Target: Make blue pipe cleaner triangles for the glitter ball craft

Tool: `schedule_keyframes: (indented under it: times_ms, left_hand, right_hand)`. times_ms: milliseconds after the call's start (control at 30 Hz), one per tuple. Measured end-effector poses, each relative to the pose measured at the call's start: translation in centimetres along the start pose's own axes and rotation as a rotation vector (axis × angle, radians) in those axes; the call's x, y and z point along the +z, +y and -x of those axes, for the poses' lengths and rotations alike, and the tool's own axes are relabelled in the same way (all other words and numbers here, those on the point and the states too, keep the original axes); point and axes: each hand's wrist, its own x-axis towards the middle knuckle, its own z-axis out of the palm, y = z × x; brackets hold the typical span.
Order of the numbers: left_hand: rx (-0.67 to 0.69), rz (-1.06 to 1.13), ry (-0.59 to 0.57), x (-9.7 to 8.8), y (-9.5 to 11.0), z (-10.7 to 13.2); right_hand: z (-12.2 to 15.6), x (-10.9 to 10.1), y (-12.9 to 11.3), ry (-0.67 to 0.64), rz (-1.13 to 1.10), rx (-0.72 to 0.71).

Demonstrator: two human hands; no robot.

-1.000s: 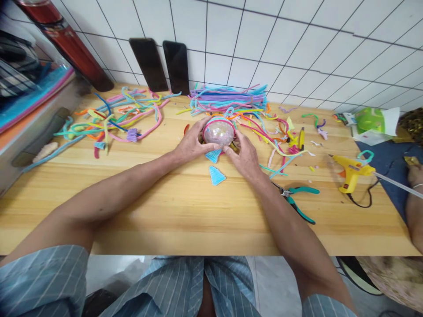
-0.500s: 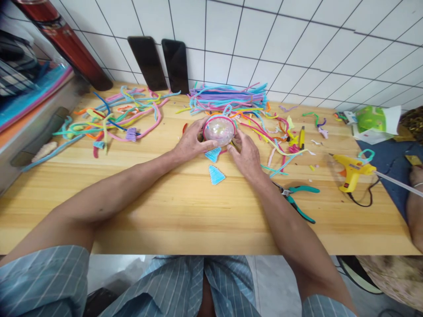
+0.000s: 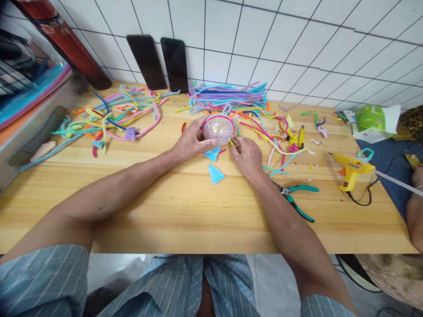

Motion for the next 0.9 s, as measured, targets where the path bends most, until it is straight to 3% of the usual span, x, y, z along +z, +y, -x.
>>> schedule_keyframes:
  times_ms: [567,733,900]
  left_hand:
    - [0.015,-0.036,0.022,0.1,-0.7,-0.1]
    - [0.051,-0.037,0.174,-0.3,-0.2,0.5]
    - [-0.016,-0.001,0.294,-0.9,-0.4,0.4]
  right_hand:
    - [0.4,-0.6,-1.0,0.114,-0.108,0.014]
    - [0.4,-1.4,-1.5,0.213,-0.210,0.043]
    - [0.7,-1.9,-2.2,0.349,-0.271,0.013]
